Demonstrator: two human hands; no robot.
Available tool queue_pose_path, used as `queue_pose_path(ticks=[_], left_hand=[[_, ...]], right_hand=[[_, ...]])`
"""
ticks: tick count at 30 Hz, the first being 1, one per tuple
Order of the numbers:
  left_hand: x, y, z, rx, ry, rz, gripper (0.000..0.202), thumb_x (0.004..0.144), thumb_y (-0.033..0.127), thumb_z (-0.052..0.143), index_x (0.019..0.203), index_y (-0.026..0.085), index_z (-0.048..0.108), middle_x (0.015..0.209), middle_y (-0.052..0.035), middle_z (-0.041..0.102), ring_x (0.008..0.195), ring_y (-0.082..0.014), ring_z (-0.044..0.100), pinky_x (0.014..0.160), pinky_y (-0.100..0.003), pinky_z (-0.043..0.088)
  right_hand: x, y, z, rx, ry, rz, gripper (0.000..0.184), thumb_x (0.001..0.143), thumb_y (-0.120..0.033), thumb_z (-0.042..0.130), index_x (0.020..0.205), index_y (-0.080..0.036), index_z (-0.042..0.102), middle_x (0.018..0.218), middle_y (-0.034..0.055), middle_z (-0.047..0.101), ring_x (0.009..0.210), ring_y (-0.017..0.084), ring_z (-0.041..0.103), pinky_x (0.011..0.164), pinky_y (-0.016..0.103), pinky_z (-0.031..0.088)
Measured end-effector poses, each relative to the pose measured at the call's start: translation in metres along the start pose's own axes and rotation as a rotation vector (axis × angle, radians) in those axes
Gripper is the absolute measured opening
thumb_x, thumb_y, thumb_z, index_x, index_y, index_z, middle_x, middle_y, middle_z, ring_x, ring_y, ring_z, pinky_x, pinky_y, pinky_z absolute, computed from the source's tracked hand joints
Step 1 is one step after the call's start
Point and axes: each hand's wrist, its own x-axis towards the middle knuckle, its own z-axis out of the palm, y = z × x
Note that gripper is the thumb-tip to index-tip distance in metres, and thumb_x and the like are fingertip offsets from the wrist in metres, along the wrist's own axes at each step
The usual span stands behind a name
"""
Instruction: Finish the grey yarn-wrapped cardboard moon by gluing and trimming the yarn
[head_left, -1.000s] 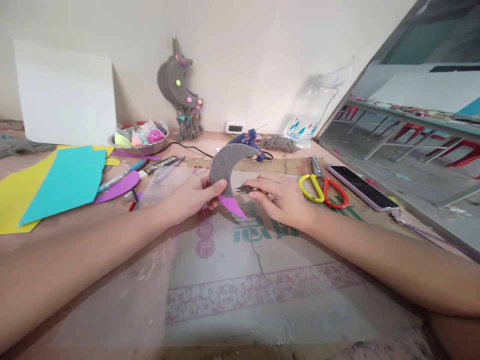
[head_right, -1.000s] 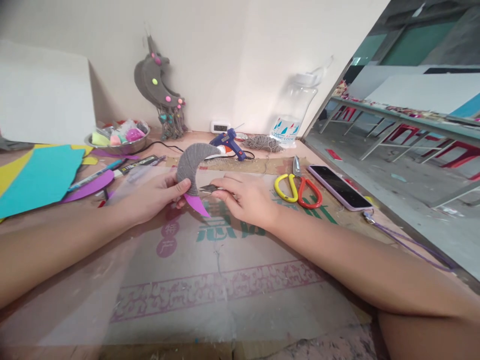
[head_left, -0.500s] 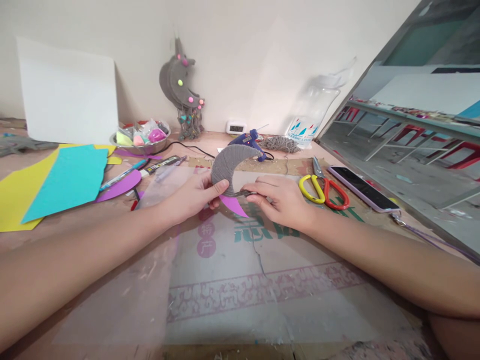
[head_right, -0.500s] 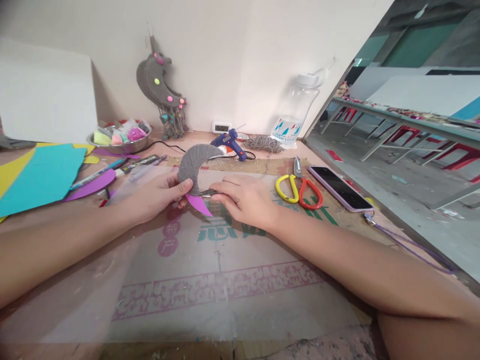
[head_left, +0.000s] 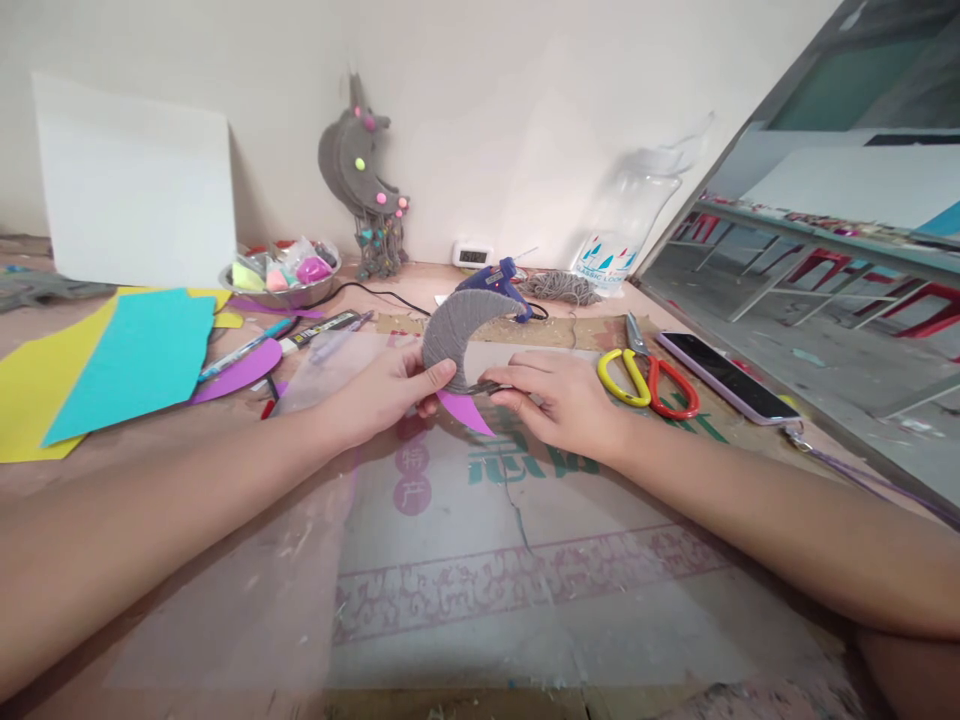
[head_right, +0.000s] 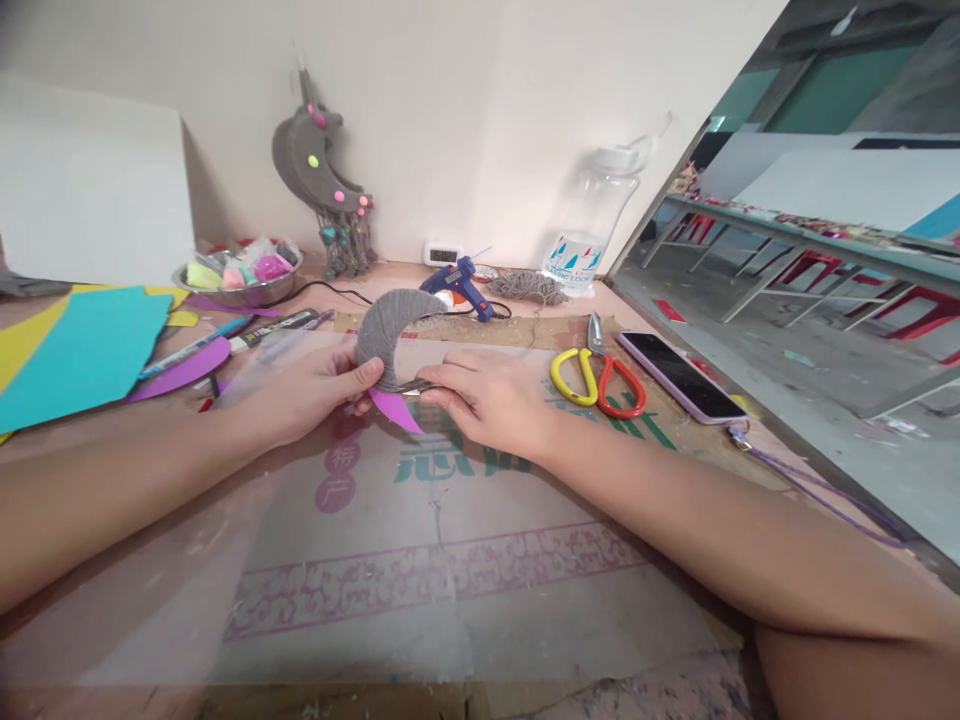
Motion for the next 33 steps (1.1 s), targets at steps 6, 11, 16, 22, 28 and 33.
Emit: queue_pose_path(ticks=[6,11,16,22,28,33], left_hand=[[0.0012,-0.0022,-0.0022,0.008,0.0,-0.002,0.029,0.08,0.043,0.059,0.073,0.017,0.047,0.053,0.005,0.047,0.045,-0.0057,0.04,0.044,-0.018,0.032],[0.0,-0.0024,-0.0026,0.008,-0.011,-0.03,0.028,0.081,0.042,0.058,0.073,0.018,0.046,0.053,0.0049,0.046,0.045,-0.0056,0.038,0.043,-0.018,0.03],[-0.0014,-0.0001,-0.0004,-0.001,-0.007,-0.038,0.028,0.082,0.043,0.056,0.074,0.019,0.045,0.053,0.005,0.044,0.046,-0.0066,0.039,0.044,-0.018,0.03],[-0.0019,0.0017,0.0017,-0.011,-0.007,-0.037,0.027,0.082,0.042,0.056,0.074,0.019,0.045,0.054,0.005,0.044,0.044,-0.0062,0.037,0.043,-0.018,0.029],[-0.0025,0.0021,0.0027,-0.057,-0.007,-0.03,0.025,0.083,0.038,0.057,0.072,0.018,0.046,0.052,0.0052,0.044,0.045,-0.0056,0.038,0.043,-0.017,0.029],[-0.0021,0.0032,0.0029,-0.054,-0.001,-0.026,0.024,0.082,0.037,0.057,0.072,0.018,0.047,0.053,0.0051,0.045,0.046,-0.0057,0.04,0.043,-0.017,0.03]], right_hand=[[0.0006,0.0007,0.0001,0.051,-0.024,0.0,0.029,0.091,-0.034,0.045,0.102,-0.016,0.064,0.081,0.0052,0.063,0.069,0.013,0.054,0.062,0.024,0.037],[0.0009,0.0011,0.001,0.057,-0.003,-0.006,0.028,0.091,-0.034,0.045,0.099,-0.015,0.064,0.079,0.0045,0.064,0.068,0.012,0.055,0.06,0.024,0.036],[0.0003,0.0007,0.0021,0.08,0.02,0.014,0.026,0.091,-0.032,0.045,0.097,-0.015,0.064,0.078,0.004,0.063,0.067,0.012,0.054,0.06,0.023,0.037],[-0.0004,0.0017,0.0017,0.135,0.026,0.1,0.026,0.09,-0.034,0.046,0.099,-0.016,0.063,0.074,0.0028,0.061,0.061,0.011,0.05,0.06,0.024,0.036],[-0.0004,0.0019,0.001,0.136,0.026,0.043,0.024,0.089,-0.032,0.049,0.099,-0.015,0.064,0.077,0.0033,0.063,0.065,0.011,0.052,0.061,0.023,0.037],[-0.001,0.0019,0.0019,0.142,0.026,0.036,0.025,0.089,-0.033,0.048,0.099,-0.016,0.064,0.076,0.0034,0.064,0.064,0.011,0.053,0.06,0.023,0.037]])
